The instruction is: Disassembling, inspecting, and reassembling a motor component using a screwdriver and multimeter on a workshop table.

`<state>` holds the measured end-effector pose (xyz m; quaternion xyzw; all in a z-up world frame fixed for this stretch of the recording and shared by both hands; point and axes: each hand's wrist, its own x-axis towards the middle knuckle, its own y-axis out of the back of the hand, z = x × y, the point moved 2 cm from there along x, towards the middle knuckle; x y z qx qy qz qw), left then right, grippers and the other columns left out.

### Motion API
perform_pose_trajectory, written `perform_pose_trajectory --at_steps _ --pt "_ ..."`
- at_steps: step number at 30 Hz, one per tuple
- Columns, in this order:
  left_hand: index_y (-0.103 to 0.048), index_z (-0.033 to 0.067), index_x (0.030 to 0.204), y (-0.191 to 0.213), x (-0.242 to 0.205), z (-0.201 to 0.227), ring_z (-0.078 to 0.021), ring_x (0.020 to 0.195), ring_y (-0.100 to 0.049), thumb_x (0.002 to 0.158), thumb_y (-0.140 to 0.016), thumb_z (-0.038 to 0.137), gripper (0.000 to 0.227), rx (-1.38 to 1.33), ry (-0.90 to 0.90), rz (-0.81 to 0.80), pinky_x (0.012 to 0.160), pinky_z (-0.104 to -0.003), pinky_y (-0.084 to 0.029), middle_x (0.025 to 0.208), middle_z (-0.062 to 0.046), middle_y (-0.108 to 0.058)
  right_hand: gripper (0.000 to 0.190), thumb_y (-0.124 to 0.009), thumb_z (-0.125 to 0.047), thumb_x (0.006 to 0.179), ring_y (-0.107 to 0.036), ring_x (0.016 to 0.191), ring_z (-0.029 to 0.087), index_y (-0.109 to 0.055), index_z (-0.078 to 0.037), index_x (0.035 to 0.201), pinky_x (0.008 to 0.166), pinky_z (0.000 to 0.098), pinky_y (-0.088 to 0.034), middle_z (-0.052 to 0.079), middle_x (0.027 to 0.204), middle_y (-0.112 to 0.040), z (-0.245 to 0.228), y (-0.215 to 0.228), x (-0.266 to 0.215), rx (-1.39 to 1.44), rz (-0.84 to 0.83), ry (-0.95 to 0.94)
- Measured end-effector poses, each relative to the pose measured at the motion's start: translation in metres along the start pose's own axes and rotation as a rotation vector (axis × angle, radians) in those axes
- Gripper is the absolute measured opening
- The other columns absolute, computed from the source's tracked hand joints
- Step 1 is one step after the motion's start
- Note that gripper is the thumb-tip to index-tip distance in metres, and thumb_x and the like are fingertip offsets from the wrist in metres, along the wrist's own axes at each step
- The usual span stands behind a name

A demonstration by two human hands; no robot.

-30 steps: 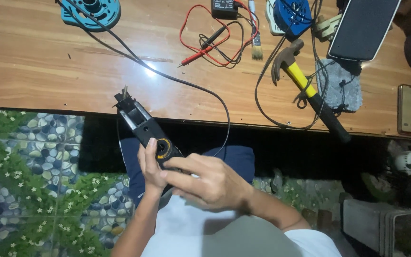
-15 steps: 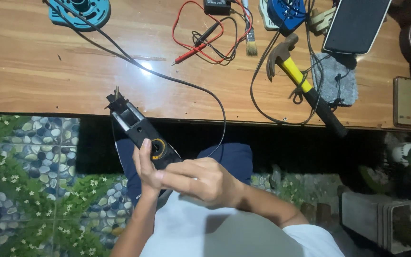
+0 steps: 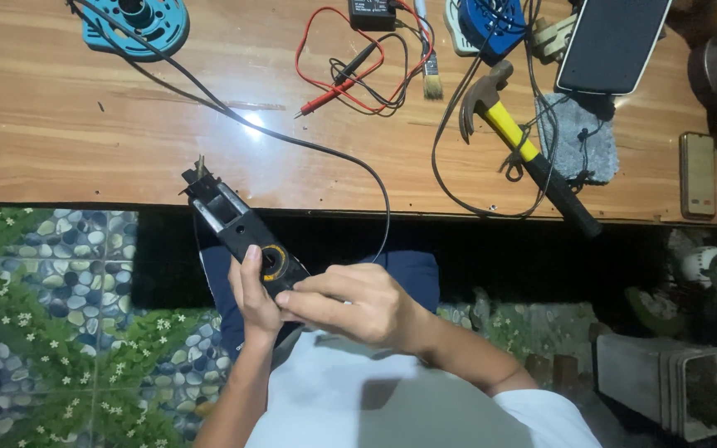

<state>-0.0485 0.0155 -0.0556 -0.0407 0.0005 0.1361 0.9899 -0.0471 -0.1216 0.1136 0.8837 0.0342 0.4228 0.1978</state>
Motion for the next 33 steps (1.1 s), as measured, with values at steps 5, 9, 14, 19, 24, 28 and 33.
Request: perform_pose_trajectory --at_steps 5,9,14,19,24,28,33 --pt "-0.064 0.0021 0.109 0.012 0.004 -0.004 -0.0240 0.082 -0.066 0.105 -0.042 0.027 0.033 -0.065 0.145 -0.022 0.072 -0.032 -0.054 0.085 -0.013 -0.066 0.030 -0.075 -0.003 0.094 -0.062 0.070 0.021 -0.070 -0.003 0.123 0.062 0.0327 -0.055 0.018 0.112 -0.072 -0.006 0.012 0.001 0.111 -0.263 -0.040" --pt "-0.057 0.0073 0.104 0.004 0.005 0.023 -0.0091 0.071 -0.049 0.105 -0.044 0.030 0.026 -0.222 0.252 -0.038 0.067 -0.023 -0.041 0.083 -0.002 -0.057 0.036 -0.075 0.003 0.091 -0.059 0.077 0.023 -0.068 0.001 0.127 0.069 0.0347 -0.052 0.015 0.109 -0.070 -0.018 0.018 0.009 0.112 -0.461 -0.046" --pt "-0.054 0.0084 0.099 0.004 0.006 0.025 -0.0109 0.068 -0.049 0.104 -0.040 0.032 0.028 -0.150 0.176 -0.103 0.064 -0.024 -0.043 0.081 -0.002 -0.054 0.015 -0.071 -0.010 0.098 -0.057 0.055 0.017 -0.079 -0.006 0.109 0.050 0.0294 -0.055 0.013 0.086 -0.076 -0.001 0.000 0.005 0.050 -0.054 0.054" --pt "-0.058 0.0072 0.101 0.009 0.002 0.013 -0.0111 0.070 -0.049 0.103 -0.043 0.033 0.030 -0.168 0.265 -0.063 0.066 -0.025 -0.043 0.082 -0.002 -0.055 0.023 -0.058 -0.011 0.105 -0.063 0.062 0.024 -0.073 -0.002 0.120 0.056 0.0343 -0.058 0.018 0.093 -0.076 -0.013 -0.002 0.016 0.176 -0.106 0.025" --pt "-0.059 0.0062 0.105 0.004 0.006 0.023 -0.0112 0.074 -0.049 0.103 -0.044 0.030 0.028 -0.160 0.204 -0.072 0.071 -0.025 -0.041 0.084 -0.003 -0.058 0.015 -0.069 -0.007 0.098 -0.059 0.056 0.022 -0.077 -0.003 0.111 0.051 0.0336 -0.056 0.017 0.088 -0.076 -0.006 -0.007 0.003 0.104 -0.087 0.052" --pt "-0.056 0.0083 0.102 0.002 0.007 0.036 -0.0116 0.069 -0.050 0.103 -0.039 0.033 0.030 -0.105 0.191 -0.097 0.065 -0.025 -0.042 0.081 -0.003 -0.056 0.006 -0.075 -0.011 0.095 -0.055 0.050 0.018 -0.077 -0.005 0.095 0.045 0.0285 -0.052 0.013 0.080 -0.074 0.001 -0.010 0.000 0.071 0.005 0.080" --pt "-0.055 0.0089 0.099 0.004 0.007 0.030 -0.0113 0.072 -0.050 0.102 -0.042 0.037 0.031 -0.166 0.246 -0.087 0.067 -0.025 -0.042 0.082 -0.002 -0.055 0.019 -0.058 -0.009 0.106 -0.063 0.056 0.026 -0.072 -0.003 0.118 0.049 0.0354 -0.055 0.018 0.087 -0.074 -0.007 -0.011 0.006 0.138 -0.106 -0.010"
